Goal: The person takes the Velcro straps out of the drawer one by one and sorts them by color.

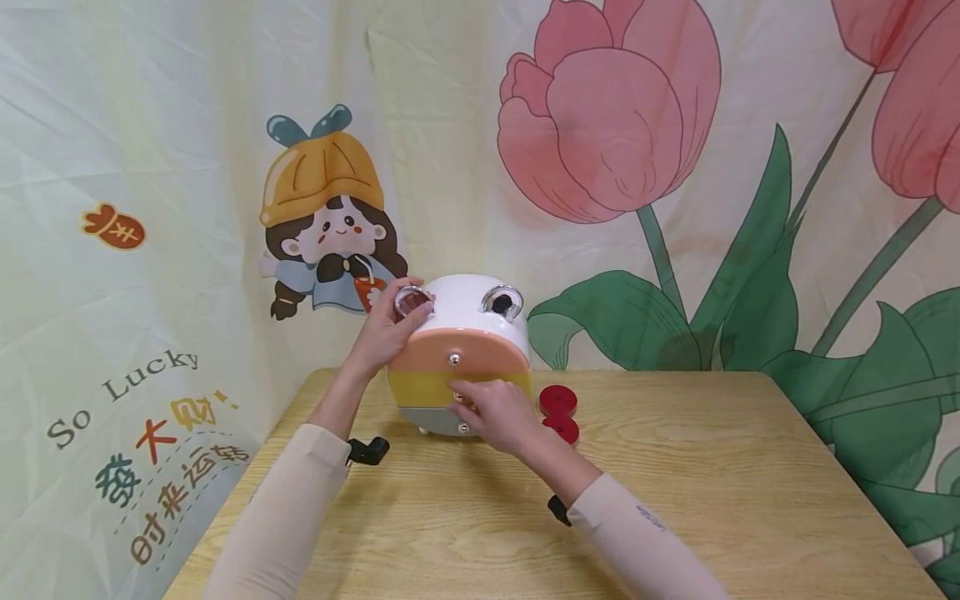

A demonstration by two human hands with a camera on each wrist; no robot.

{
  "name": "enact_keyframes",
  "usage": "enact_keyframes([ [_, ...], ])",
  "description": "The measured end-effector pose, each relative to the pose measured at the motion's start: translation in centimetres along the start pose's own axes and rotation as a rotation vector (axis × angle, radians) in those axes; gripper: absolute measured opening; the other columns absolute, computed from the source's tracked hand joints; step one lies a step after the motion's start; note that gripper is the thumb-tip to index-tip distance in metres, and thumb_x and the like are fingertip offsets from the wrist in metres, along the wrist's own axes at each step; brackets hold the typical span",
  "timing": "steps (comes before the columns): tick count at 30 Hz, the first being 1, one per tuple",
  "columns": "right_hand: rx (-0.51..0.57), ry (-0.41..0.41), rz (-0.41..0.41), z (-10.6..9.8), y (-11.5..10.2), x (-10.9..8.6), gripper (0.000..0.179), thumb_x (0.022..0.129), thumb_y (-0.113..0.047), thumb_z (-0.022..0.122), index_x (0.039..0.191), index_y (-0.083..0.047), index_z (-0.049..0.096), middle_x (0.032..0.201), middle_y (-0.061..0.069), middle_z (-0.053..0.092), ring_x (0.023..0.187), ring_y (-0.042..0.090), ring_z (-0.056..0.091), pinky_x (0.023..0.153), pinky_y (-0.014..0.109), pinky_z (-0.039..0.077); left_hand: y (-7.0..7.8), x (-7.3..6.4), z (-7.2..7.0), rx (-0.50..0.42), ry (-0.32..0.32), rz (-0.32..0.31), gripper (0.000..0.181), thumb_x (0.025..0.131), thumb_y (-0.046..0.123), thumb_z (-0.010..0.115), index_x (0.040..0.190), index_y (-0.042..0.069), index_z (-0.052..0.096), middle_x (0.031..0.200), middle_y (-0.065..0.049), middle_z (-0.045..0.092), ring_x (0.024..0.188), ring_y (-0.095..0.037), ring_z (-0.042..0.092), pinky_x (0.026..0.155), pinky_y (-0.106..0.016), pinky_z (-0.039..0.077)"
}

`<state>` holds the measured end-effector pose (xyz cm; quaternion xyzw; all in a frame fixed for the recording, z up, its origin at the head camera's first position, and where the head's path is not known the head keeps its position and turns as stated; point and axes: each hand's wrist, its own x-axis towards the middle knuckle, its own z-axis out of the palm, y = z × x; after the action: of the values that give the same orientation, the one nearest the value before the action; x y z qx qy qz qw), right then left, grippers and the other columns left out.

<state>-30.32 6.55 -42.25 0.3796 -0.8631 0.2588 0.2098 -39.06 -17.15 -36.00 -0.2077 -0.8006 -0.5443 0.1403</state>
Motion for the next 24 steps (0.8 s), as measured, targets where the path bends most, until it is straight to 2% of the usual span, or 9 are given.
enact_keyframes([
  [5, -0.007, 0.039, 0.032, 0.42, 0.38, 0.03, 0.017, 0.092, -0.02, 0.081, 0.109, -0.017, 0.079, 0.096, -0.003, 0.079, 0.078, 0.011, 0.07, 0.074, 0.023, 0.06, 0.1, 0.02, 0.29, 0.0, 0.02, 0.025, 0.047, 0.098, 0.048, 0.069, 0.141, 0.036, 0.052, 0.127, -0.006, 0.063, 0.113, -0.027, 0.059, 0.096, -0.047, 0.053],
  [8, 0.013, 0.046, 0.032, 0.56, 0.6, 0.04, 0.018, 0.091, -0.017, 0.081, 0.109, -0.016, 0.08, 0.098, -0.002, 0.079, 0.082, 0.013, 0.072, 0.078, 0.026, 0.061, 0.08, 0.1, 0.36, 0.004, 0.03, 0.042, 0.047, 0.1, 0.045, 0.068, 0.141, 0.032, 0.052, 0.127, -0.008, 0.062, 0.113, -0.027, 0.06, 0.095, -0.046, 0.053],
  [17, 0.091, 0.036, 0.035, 0.69, 1.03, 0.36, 0.02, 0.09, -0.013, 0.082, 0.11, -0.014, 0.081, 0.103, 0.001, 0.08, 0.088, 0.015, 0.073, 0.083, 0.029, 0.062, 0.09, 0.05, 0.3, -0.003, 0.029, 0.024, 0.046, 0.099, 0.045, 0.069, 0.141, 0.034, 0.052, 0.13, -0.009, 0.061, 0.117, -0.029, 0.059, 0.1, -0.051, 0.052],
  [24, 0.101, 0.033, 0.038, 0.63, 1.0, 0.51, 0.018, 0.091, -0.013, 0.081, 0.108, -0.014, 0.081, 0.099, 0.0, 0.079, 0.082, 0.013, 0.069, 0.079, 0.024, 0.061, 0.13, 0.04, 0.23, 0.009, 0.028, 0.041, 0.048, 0.099, 0.046, 0.069, 0.141, 0.033, 0.052, 0.126, -0.007, 0.063, 0.112, -0.026, 0.059, 0.092, -0.043, 0.053],
])
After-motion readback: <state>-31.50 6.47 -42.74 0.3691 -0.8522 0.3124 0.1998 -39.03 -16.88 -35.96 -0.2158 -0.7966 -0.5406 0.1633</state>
